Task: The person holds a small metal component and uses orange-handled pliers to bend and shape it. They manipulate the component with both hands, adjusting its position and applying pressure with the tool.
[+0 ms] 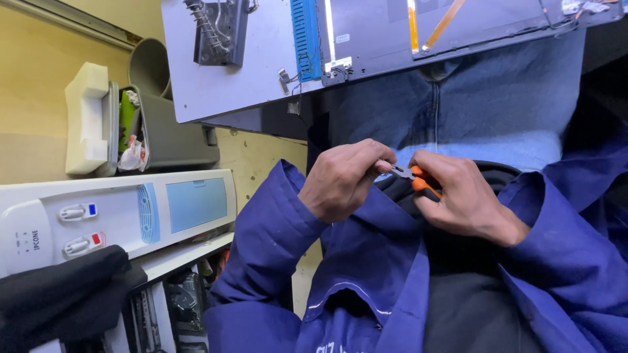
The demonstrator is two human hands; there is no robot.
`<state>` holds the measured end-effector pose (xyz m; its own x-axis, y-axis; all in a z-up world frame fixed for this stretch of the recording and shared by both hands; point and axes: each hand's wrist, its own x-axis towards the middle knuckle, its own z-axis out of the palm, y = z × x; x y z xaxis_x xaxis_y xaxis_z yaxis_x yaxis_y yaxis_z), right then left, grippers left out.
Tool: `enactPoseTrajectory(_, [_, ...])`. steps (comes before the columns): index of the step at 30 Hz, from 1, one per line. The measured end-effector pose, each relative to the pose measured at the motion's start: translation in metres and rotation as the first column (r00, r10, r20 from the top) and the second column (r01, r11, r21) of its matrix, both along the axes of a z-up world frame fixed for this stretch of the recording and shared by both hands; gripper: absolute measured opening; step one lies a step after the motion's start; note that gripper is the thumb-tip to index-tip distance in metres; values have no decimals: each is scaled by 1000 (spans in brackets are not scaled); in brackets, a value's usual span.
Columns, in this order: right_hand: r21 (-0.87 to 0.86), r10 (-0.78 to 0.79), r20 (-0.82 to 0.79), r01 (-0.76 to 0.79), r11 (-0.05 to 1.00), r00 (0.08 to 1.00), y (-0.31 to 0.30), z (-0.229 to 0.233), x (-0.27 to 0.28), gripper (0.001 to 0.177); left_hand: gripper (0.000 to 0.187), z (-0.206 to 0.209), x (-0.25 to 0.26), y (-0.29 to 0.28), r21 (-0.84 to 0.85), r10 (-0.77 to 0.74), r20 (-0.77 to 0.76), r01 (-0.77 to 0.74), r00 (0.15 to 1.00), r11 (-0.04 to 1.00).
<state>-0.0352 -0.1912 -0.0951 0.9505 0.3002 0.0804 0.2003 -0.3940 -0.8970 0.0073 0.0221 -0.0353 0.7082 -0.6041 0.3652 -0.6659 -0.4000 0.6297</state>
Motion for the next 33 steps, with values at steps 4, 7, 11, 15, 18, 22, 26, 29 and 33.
enactPoseTrajectory(4, [-10, 12, -1, -12, 1000, 1000, -1, 0, 0, 9, 27, 3, 2, 0, 58, 32, 56, -35, 998, 998])
enactPoseTrajectory(7, [8, 13, -17, -13, 1000, 1000, -1, 2, 0, 9, 25, -2, 1, 1, 55, 37, 59, -41, 998, 998])
enactPoseTrajectory(11, [8, 6, -20, -6, 1000, 1000, 2, 2, -2, 10, 23, -4, -3, -2, 37, 37, 22, -37, 999, 999])
enactPoseTrajectory(15, [2, -16, -9, 16, 1000, 1000, 4, 4, 0, 10, 24, -7, -4, -4, 16, 69, 24, -69, 997, 997])
enactPoseTrajectory(18, [16, -15, -27, 15, 1000, 1000, 3, 6, -1, 8, 24, -5, -6, -7, 1, 75, 16, -75, 997, 997])
enactPoseTrajectory(22, [59, 5, -56, -2, 998, 998, 2, 6, -1, 7, 24, -6, -6, -7, -3, 83, 28, -83, 996, 997])
enactPoseTrajectory(26, [71, 24, -64, -19, 997, 998, 1, 9, -3, 7, 24, -3, -10, -9, -24, 110, 23, -110, 994, 994])
enactPoseTrajectory(29, [-72, 36, -101, -43, 996, 994, 0, 18, -5, 10, 29, 11, -13, -8, -30, 27, -102, -30, 994, 999])
enactPoseTrajectory(33, [-103, 27, -81, -36, 994, 996, -1, 19, -6, 9, 32, 10, -15, -9, -30, 59, -131, -63, 990, 998])
